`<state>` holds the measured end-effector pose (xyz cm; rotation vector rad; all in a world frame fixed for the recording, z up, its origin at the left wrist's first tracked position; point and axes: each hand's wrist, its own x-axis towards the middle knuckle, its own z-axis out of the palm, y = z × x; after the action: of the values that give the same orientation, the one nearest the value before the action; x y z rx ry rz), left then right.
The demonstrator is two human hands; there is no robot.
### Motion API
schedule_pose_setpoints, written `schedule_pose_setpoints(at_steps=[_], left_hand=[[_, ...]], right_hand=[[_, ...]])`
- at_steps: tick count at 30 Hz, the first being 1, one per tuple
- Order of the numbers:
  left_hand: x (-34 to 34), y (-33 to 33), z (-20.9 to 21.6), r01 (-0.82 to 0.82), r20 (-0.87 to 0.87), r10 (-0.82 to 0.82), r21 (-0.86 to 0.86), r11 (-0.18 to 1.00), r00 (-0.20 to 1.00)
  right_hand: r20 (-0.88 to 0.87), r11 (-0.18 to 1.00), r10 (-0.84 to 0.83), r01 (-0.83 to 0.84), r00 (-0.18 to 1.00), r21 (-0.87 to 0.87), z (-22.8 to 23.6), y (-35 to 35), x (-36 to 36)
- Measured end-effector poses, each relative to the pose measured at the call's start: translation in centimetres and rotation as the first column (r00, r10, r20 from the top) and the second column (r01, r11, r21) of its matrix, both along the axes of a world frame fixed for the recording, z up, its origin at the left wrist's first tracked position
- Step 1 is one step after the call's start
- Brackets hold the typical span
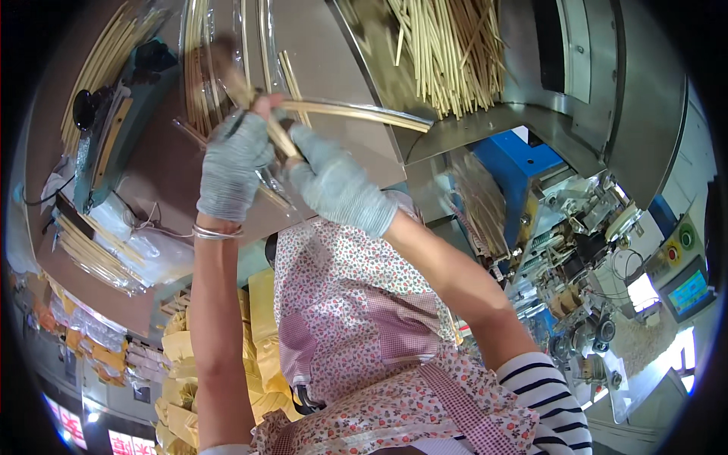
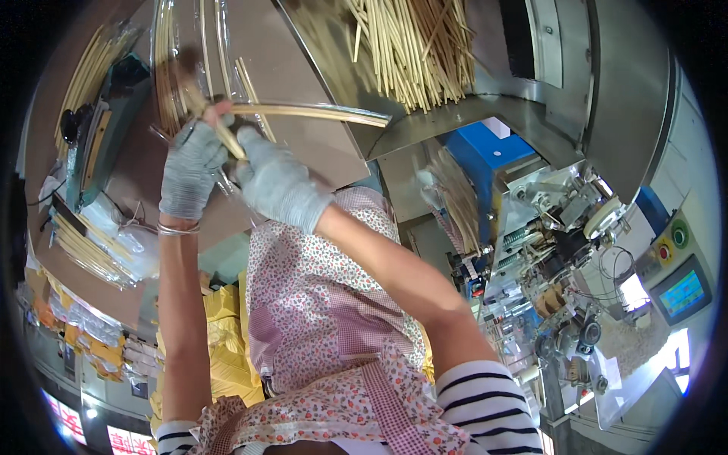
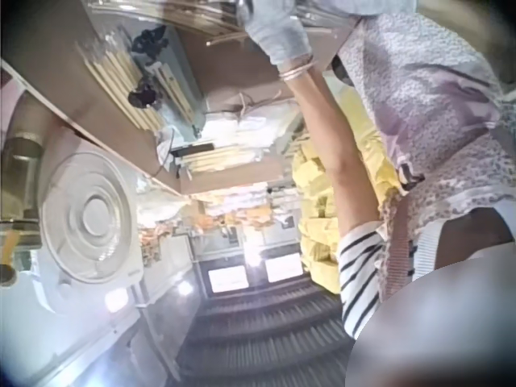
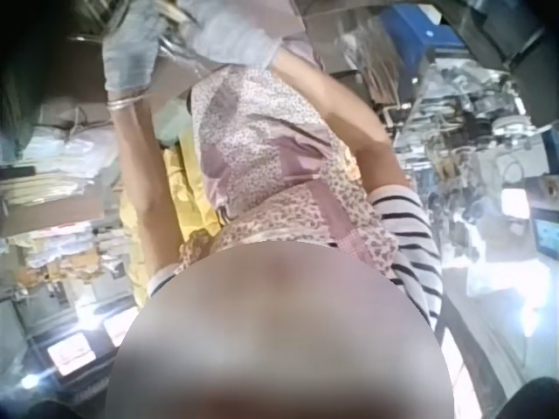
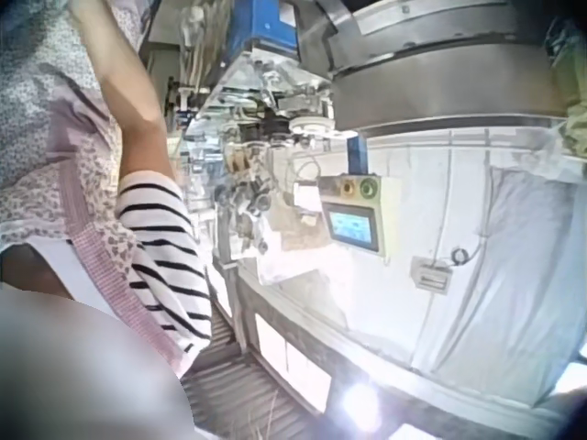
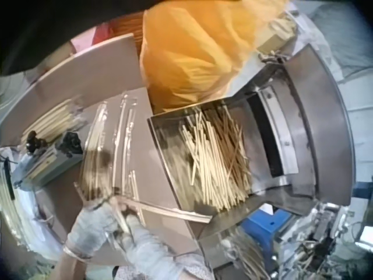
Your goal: Gathering and packaging thin bamboo sticks into plastic sleeves at a production station.
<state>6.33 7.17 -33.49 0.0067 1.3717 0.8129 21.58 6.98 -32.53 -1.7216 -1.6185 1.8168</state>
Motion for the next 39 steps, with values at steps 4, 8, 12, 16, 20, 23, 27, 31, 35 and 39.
schedule_pose_setpoints(at_steps=[4,8,12,16,20,23,27,31,35,39], left_hand=[[-1.2,-0.1,-1.7,-0.123,-0.13,0.124,0.017,0.992,0.984],[-2.0,-0.8,-2.8,-0.047,-0.255,0.045,-0.002,0.999,0.966],[-0.6,-0.9,-5.5,0.164,-0.565,-0.156,-0.036,0.986,0.81],[0.5,-0.4,-5.5,0.463,-0.775,-0.319,-0.038,0.885,0.546],[0.2,1.5,-2.1,0.809,-0.971,-0.204,-0.017,0.587,0.128],[-0.8,1.8,-0.6,0.715,-0.904,-0.196,0.153,0.682,0.38],[-3.0,1.7,3.8,0.373,-0.254,-0.325,0.174,0.911,0.911],[-5.9,-1.5,4.6,0.179,-0.272,-0.138,0.131,0.975,0.952],[-3.5,-2.8,7.8,0.563,-0.591,-0.266,0.399,0.724,0.761],[2.3,-6.1,6.5,0.781,-0.597,-0.543,0.253,0.57,0.59]], right_hand=[[0.126,0.776,-0.122,0.016,0.984,0.631,-2.6,-0.4,5.6],[0.151,0.763,-0.646,0.635,0.748,0.122,-3.1,0.8,7.9],[0.039,0.694,-0.707,0.703,0.707,-0.154,-6.8,0.4,7.8],[-0.005,0.687,-0.721,0.714,0.693,-0.133,-7.0,0.7,7.4],[-0.114,0.749,-0.655,0.623,0.747,-0.226,-1.7,2.9,7.6],[-0.121,0.811,-0.582,0.562,0.804,-0.161,1.7,5.3,8.4],[-0.108,0.841,-0.495,0.507,0.862,0.188,2.6,9.2,10.2],[-0.024,0.895,-0.407,0.404,0.913,0.19,5.4,12.5,11.0],[-0.05,0.97,-0.207,0.211,0.977,0.118,7.3,12.8,11.9],[-0.1,0.956,-0.29,0.283,0.952,-0.078,6.3,12.6,8.4]])
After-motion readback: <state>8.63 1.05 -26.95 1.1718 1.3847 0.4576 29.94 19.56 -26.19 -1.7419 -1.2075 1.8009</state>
